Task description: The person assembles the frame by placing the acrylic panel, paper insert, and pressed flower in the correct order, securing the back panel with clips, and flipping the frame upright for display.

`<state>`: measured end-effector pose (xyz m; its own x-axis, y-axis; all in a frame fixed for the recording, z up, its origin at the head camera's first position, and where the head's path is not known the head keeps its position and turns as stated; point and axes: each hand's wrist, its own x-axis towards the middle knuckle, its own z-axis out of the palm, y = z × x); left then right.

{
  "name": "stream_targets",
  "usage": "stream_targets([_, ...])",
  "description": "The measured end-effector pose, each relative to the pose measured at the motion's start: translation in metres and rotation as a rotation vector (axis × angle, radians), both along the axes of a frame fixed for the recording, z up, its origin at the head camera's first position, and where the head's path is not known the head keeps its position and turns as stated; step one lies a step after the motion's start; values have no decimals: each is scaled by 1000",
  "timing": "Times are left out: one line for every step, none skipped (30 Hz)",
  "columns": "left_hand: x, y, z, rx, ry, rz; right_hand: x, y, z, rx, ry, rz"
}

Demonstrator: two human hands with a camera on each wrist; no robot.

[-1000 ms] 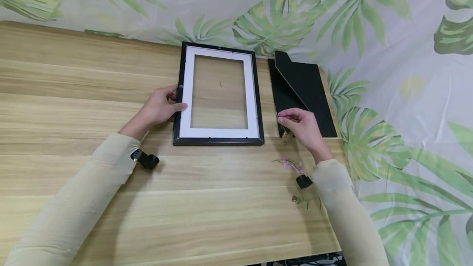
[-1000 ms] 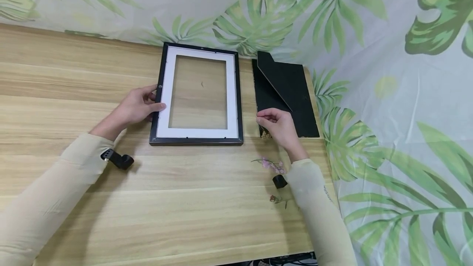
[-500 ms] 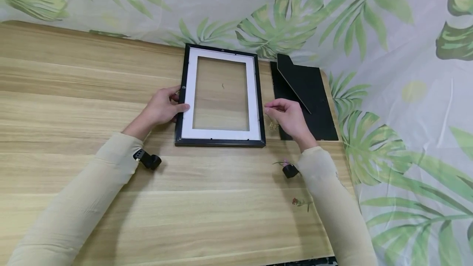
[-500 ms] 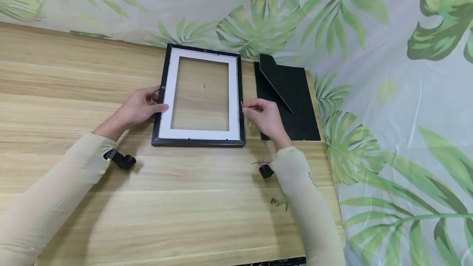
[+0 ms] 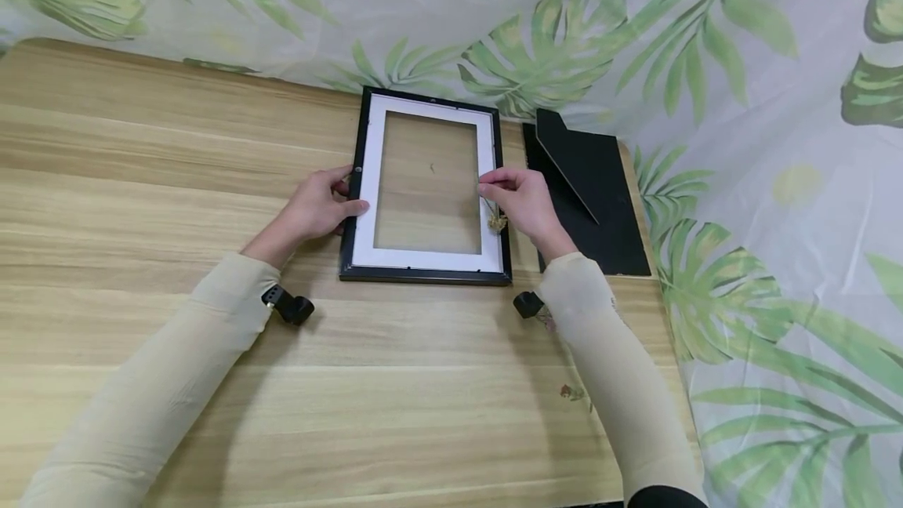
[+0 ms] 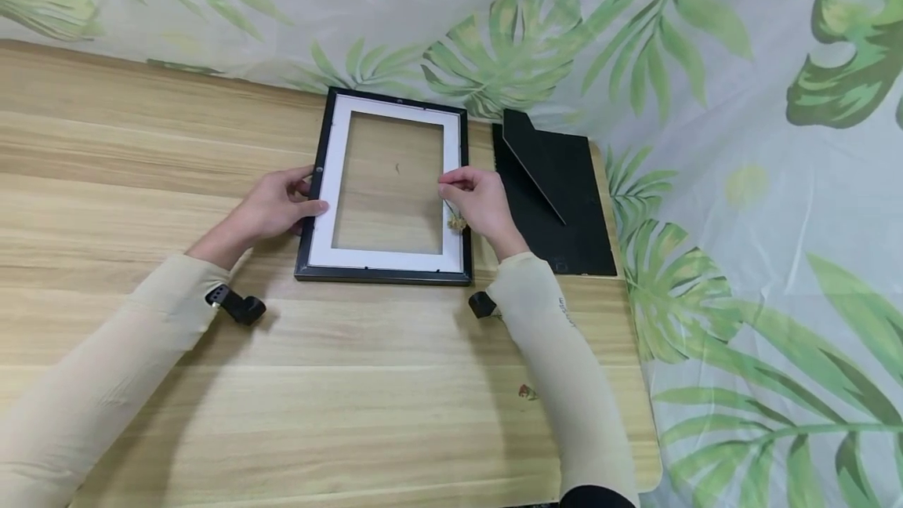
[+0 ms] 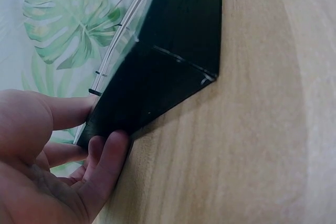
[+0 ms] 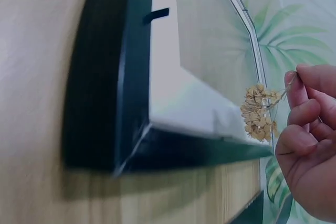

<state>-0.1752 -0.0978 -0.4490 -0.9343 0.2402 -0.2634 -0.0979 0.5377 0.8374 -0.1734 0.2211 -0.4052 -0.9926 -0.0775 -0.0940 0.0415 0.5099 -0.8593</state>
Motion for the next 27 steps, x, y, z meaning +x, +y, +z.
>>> stream_targets([0, 0, 1, -4, -1, 0, -3, -3, 0, 0, 2, 0])
stream_targets([0, -1, 1, -4, -2, -1, -6, -6, 0, -1, 3, 0])
stream_targets([1, -1, 1, -6, -4, 1, -8, -10, 0, -6, 0, -1])
stream_targets([1, -2, 2, -7, -7, 0, -11, -13, 0, -11, -3, -4])
stream_targets([1, -2, 2, -7, -9, 2, -14, -17, 0, -11, -6, -6])
stream_targets([1, -2, 2, -6, -10, 2, -17, -20, 0, -10, -11, -8])
stream_targets([1, -3, 3, -7, -10, 2, -20, -24, 0, -11, -15, -10])
stream_targets([1, -3, 2, -7, -12, 3, -23, -27, 0, -10, -20, -12])
stream_targets([1, -3, 2, -9, -12, 3, -26, -31, 1, -10, -23, -14])
stream_targets([1, -3, 2, -9, -12, 4, -29, -34, 1, -9, -23, -13])
stream_targets([1, -3, 2, -9, -11, 5, -32, -38, 1, -15, -26, -12])
stream_targets([1, -3, 2, -11, -11, 5, -35, -41, 1, -19, -26, -12])
stream_targets([0, -4, 1, -12, -11, 6, -38, -45, 1, -24, -25, -12])
stream_targets([0, -4, 0, -10, -13, 6, -41, -48, 1, -26, -22, -12])
stream_targets([0, -4, 0, -8, -12, 6, -43, -52, 1, -32, -14, -11])
stream_targets([0, -4, 0, -6, -12, 5, -46, -55, 1, -37, -9, -12])
stream_targets([0, -4, -1, -5, -12, 5, -49, -59, 1, -39, -6, -15])
stream_targets([0, -4, -1, -4, -11, 4, -52, -62, 1, -35, -1, -19])
stream_targets([0, -4, -1, -3, -11, 3, -54, -65, 1, -37, 3, -21])
stream_targets([0, -4, -2, -2, -11, 3, -57, -68, 1, -42, 6, -23])
stream_targets([0, -4, -2, -1, -11, 2, -60, -71, 1, -49, 5, -27])
stream_targets([0, -3, -2, 0, -11, 2, -62, -74, 1, -52, 4, -32])
stream_targets([0, -3, -2, 2, -12, 3, -65, -77, 1, -50, 6, -38])
stream_targets([1, -3, -1, 2, -12, 5, -67, -79, 1, -54, 9, -43])
stream_targets([1, -3, -1, 4, -13, 6, -70, -82, 1, -59, 11, -48])
stream_targets([1, -3, -1, 6, -12, 6, -72, -85, 2, -61, 10, -53])
stream_targets([1, -3, -1, 9, -9, 6, -74, -87, 2, -61, 10, -58])
